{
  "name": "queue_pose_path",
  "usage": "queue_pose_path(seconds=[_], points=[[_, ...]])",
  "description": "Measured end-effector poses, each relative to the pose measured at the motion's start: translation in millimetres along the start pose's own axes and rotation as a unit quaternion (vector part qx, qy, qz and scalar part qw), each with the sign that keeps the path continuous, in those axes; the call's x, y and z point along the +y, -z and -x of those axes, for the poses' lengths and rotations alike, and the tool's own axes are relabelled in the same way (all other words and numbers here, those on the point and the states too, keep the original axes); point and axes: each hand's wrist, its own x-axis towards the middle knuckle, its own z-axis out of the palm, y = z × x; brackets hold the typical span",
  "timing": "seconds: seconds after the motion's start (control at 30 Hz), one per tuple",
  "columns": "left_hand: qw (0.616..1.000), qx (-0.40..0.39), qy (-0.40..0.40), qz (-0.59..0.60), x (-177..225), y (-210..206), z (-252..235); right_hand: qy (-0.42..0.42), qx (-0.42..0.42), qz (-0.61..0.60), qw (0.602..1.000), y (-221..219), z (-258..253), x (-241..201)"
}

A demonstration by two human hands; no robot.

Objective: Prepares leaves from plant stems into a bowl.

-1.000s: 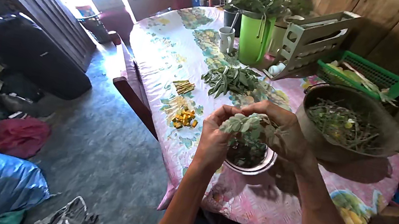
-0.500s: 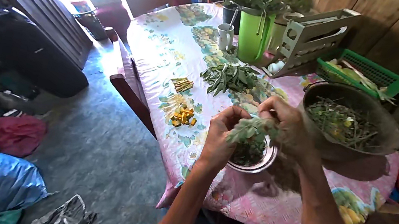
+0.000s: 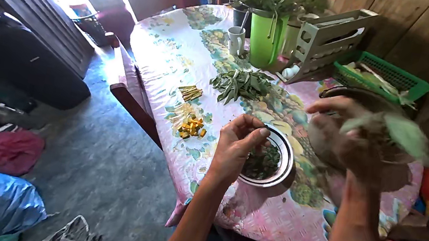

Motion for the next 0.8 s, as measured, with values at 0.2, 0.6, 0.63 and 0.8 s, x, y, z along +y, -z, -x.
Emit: queue_pose_path(seconds=[0.2, 0.6, 0.63, 0.8], points=[[1.000, 0.017, 0.010, -0.015, 6.7, 4.2, 4.5, 0.154, -0.140, -0.027, 0.978, -52.7, -15.0, 10.2], [0.996, 0.042, 0.005, 0.074, 6.7, 4.4, 13.2, 0.036, -0.054, -0.089, 0.994, -71.6, -7.5, 15.4], [0.997, 0.049, -0.011, 0.050, 6.2, 4.6, 13.3, 0.022, -0.059, -0.103, 0.993, -72.5, -7.9, 15.2], [0.988, 0.072, -0.087, -0.103, 1.6, 4.1, 12.9, -0.024, -0.068, -0.086, 0.994, -76.7, -6.0, 8.7]])
